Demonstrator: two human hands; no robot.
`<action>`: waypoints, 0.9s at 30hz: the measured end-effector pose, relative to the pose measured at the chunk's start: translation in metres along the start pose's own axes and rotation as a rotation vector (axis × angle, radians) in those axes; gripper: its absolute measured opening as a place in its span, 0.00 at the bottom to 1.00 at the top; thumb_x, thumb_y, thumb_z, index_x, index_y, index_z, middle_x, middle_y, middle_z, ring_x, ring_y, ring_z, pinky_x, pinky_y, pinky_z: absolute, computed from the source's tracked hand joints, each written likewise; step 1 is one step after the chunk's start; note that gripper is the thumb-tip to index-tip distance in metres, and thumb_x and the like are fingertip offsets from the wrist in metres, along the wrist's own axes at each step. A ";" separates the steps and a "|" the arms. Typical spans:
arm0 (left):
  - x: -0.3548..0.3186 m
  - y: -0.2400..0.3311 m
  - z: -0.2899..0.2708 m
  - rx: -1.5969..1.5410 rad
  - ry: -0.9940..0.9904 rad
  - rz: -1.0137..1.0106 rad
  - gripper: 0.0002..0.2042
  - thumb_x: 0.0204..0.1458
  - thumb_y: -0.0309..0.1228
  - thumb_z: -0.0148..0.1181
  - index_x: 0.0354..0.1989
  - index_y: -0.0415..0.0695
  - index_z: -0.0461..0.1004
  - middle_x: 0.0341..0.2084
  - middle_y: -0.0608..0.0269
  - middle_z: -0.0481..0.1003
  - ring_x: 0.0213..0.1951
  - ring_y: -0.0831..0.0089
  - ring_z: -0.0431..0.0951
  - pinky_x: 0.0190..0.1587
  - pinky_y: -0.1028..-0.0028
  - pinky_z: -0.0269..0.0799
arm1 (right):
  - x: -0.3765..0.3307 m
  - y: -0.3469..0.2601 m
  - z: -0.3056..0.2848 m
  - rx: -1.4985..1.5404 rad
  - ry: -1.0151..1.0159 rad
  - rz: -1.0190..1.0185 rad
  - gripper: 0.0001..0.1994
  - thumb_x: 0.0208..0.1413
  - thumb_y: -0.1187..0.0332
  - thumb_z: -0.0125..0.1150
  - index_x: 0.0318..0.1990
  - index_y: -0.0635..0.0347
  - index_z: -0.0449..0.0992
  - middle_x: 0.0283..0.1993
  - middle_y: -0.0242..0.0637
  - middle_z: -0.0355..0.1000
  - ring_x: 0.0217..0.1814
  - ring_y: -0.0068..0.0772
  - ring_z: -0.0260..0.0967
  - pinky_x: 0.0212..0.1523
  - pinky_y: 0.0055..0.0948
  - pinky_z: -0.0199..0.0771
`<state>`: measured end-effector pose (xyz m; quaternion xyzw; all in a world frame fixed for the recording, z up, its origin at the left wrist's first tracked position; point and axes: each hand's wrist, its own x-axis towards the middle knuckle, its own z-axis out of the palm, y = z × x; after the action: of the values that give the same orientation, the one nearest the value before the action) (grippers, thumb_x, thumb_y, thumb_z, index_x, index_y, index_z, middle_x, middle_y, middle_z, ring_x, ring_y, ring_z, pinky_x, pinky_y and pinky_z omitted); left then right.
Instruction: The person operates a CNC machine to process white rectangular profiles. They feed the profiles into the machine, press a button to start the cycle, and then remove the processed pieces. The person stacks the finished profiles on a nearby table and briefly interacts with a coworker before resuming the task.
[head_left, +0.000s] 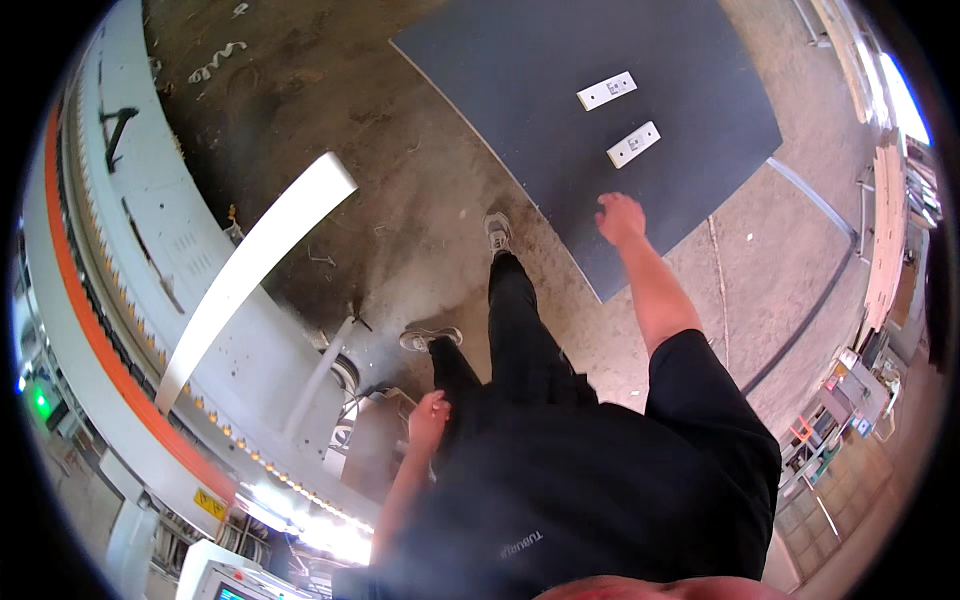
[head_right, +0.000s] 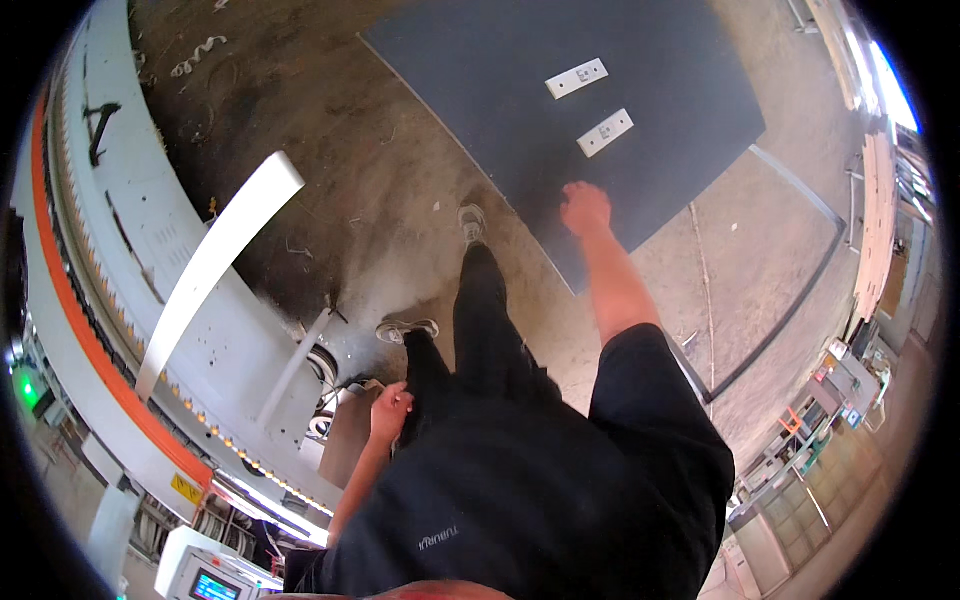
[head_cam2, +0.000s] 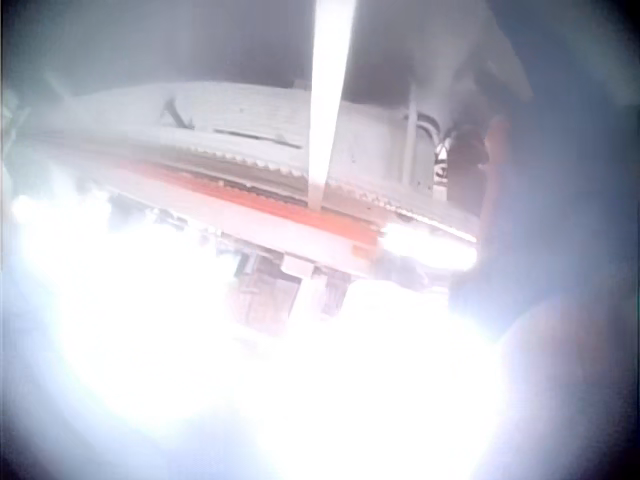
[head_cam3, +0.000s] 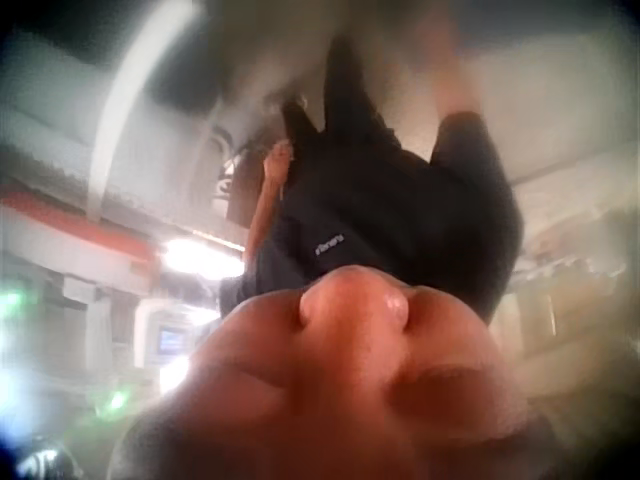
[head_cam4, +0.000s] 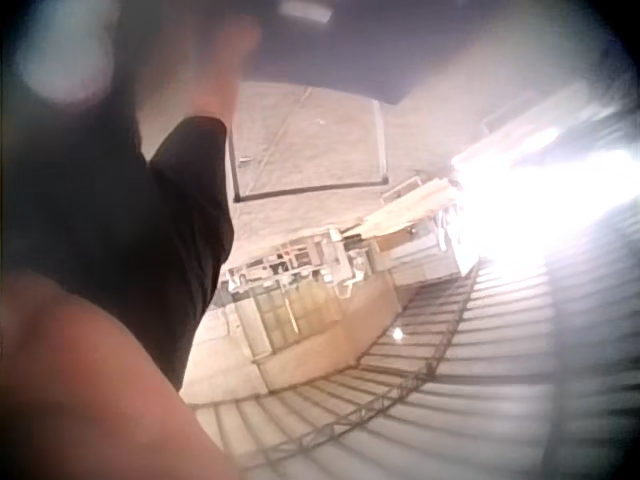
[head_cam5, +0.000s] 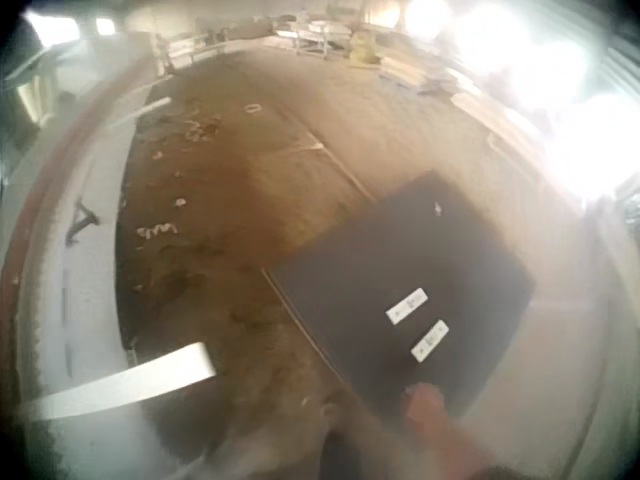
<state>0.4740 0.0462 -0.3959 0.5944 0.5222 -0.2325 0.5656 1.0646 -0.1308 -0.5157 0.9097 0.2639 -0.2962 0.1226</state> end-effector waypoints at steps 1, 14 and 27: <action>0.007 0.010 0.010 0.011 -0.014 -0.012 0.18 0.65 0.35 0.59 0.60 0.42 0.79 0.33 0.61 0.84 0.36 0.72 0.84 0.44 0.70 0.79 | 0.035 0.017 -0.003 -0.026 0.002 0.024 0.25 0.59 0.58 0.67 0.64 0.45 0.78 0.66 0.37 0.75 0.70 0.44 0.71 0.70 0.46 0.72; 0.091 0.124 0.075 0.044 -0.132 -0.216 0.17 0.66 0.29 0.60 0.61 0.38 0.76 0.38 0.61 0.85 0.39 0.75 0.84 0.45 0.74 0.79 | 0.261 0.146 0.038 -0.336 0.202 -0.087 0.33 0.56 0.68 0.69 0.70 0.41 0.68 0.70 0.26 0.68 0.80 0.33 0.60 0.84 0.57 0.48; 0.103 0.167 0.075 -0.120 -0.088 -0.267 0.17 0.69 0.31 0.60 0.62 0.37 0.76 0.40 0.61 0.84 0.39 0.77 0.83 0.44 0.76 0.79 | 0.351 0.063 -0.032 -0.299 0.316 -0.116 0.21 0.58 0.63 0.67 0.61 0.44 0.78 0.63 0.29 0.74 0.75 0.38 0.66 0.72 0.48 0.65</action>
<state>0.6806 0.0449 -0.4321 0.4740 0.5841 -0.2998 0.5867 1.3553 -0.0278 -0.6977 0.8998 0.3728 -0.1140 0.1961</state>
